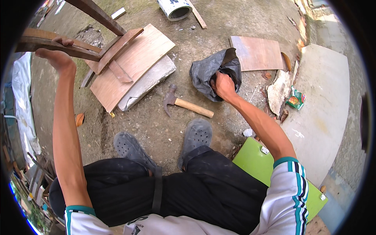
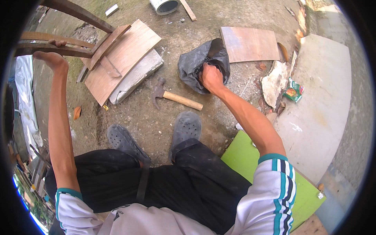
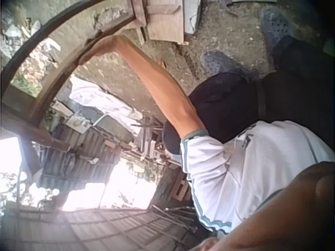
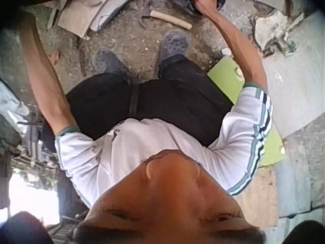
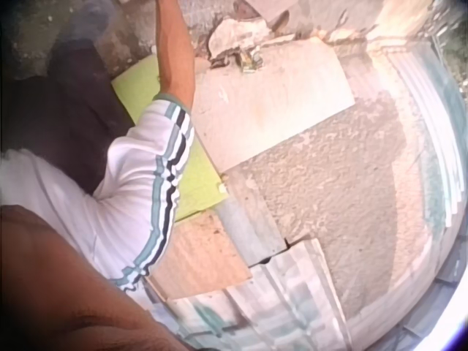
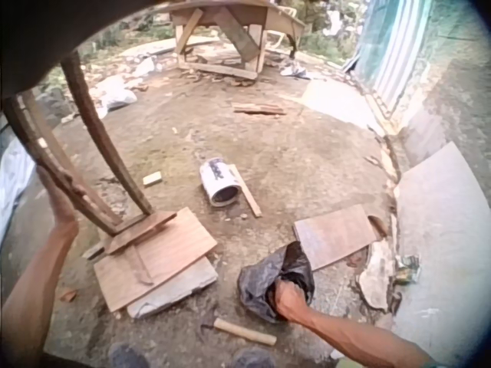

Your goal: The person assembles a wooden chair frame by positioning wooden slats and using a hammer to drive nails into the joints. The person repeatedly adjusts the frame and hammers nails to secure the structure.

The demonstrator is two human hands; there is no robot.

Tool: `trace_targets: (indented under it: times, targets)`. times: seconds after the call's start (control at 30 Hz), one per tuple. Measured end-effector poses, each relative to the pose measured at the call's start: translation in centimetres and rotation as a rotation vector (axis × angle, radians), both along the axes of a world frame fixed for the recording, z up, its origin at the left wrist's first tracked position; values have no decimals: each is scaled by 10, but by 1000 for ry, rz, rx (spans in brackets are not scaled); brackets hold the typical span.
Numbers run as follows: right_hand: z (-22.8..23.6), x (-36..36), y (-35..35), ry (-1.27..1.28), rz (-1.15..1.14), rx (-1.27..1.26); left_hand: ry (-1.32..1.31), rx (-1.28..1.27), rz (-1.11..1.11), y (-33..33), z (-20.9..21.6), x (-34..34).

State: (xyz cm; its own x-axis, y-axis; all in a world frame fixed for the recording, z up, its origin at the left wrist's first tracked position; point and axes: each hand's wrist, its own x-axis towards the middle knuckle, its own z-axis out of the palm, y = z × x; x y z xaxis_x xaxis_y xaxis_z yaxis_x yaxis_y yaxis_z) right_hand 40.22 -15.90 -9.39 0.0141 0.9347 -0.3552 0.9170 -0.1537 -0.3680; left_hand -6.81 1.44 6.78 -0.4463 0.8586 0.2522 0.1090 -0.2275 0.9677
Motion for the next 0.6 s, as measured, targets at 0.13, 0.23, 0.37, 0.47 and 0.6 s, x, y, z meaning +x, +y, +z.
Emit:
trace_targets:
  times: [0.13, 0.23, 0.37, 0.47, 0.6]
  targets:
    - [-4, 6, -4, 2, -35, 9, 36, -7, 24, -2, 1, 4]
    - [-3, 10, -10, 10, -30, -41, 49, -14, 38, -4, 4, 8]
    - [-4, 19, -23, 16, 160, -132, 19, -5, 9, -1, 2, 6]
    - [9, 12, -29, 46, 266, 23, 25, -7, 18, 0, -2, -2]
    - [18, -13, -16, 174, 74, 273, 56, -4, 38, -1, 1, 4]
